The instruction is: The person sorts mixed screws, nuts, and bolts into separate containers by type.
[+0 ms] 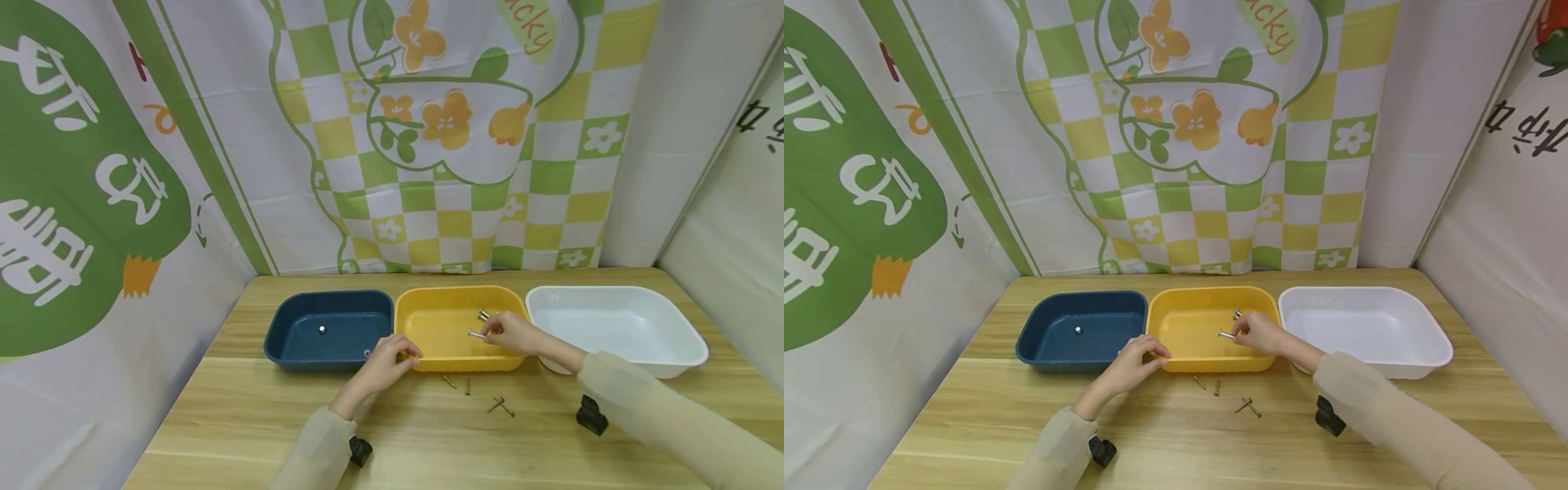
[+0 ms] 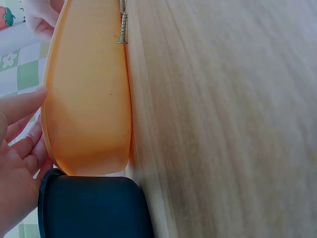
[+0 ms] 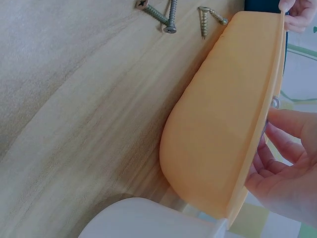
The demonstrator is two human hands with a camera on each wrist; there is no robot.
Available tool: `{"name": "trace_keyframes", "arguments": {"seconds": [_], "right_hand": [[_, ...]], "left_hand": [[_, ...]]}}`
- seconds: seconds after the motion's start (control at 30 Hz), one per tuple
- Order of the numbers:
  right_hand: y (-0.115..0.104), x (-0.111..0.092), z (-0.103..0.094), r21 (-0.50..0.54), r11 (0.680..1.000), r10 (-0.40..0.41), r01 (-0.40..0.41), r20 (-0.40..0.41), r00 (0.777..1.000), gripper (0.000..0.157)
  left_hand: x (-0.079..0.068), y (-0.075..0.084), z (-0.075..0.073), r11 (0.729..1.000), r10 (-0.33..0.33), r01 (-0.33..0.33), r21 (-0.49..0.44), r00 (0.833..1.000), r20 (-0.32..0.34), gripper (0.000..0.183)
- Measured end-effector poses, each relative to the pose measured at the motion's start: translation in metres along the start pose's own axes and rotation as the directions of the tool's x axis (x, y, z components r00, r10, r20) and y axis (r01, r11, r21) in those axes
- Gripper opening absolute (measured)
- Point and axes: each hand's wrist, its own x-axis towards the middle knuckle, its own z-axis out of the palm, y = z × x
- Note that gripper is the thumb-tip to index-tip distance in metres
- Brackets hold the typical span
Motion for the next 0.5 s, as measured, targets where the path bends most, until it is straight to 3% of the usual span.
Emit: {"name": "trace_keyframes", "arguments": {"seconds": [0.5], "right_hand": [[0.0039, -0.0025, -0.0032, 0.016, 1.000, 0.000, 0.000, -0.028, 1.000, 0.014]], "left_hand": [[0.0001, 0.0002, 0.0003, 1.000, 0.000, 0.000, 0.000, 1.000, -0.005, 0.006]]}}
